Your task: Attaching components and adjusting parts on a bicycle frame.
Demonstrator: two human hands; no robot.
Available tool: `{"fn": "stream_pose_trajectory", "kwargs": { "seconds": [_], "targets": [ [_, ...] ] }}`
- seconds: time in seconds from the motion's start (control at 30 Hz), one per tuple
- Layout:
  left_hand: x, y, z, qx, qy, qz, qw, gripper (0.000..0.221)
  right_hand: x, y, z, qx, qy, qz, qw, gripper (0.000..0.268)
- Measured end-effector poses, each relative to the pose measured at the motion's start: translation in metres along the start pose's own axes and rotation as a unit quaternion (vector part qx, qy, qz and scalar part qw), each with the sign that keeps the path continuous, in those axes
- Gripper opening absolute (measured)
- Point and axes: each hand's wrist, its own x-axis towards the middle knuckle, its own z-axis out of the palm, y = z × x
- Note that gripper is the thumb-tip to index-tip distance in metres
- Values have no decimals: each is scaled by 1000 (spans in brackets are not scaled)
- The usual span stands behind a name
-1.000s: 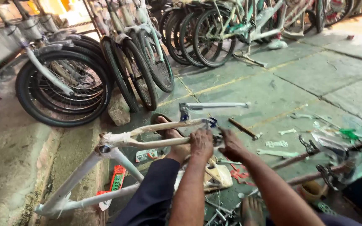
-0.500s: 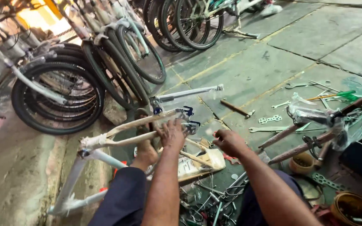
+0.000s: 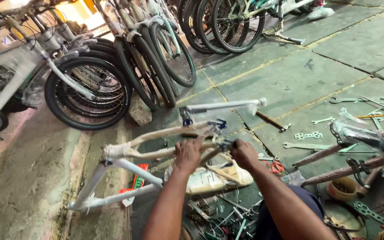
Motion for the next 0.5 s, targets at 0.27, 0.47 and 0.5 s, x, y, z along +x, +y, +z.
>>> {"fn": "stream_pose_trajectory", "kwargs": {
  "seconds": [0.27, 0.47, 0.5],
  "targets": [
    [-106, 15, -29, -86, 94, 133, 983, 15, -85, -23, -88, 23, -210, -139, 967, 26],
    [-153, 16, -46, -107, 35, 158, 981, 16, -91, -30, -92, -100, -66, -350, 929, 19],
    [-152, 14, -47, -114, 30, 155, 981, 16, -85, -38, -87, -101, -73, -346, 930, 19]
  ]
}}
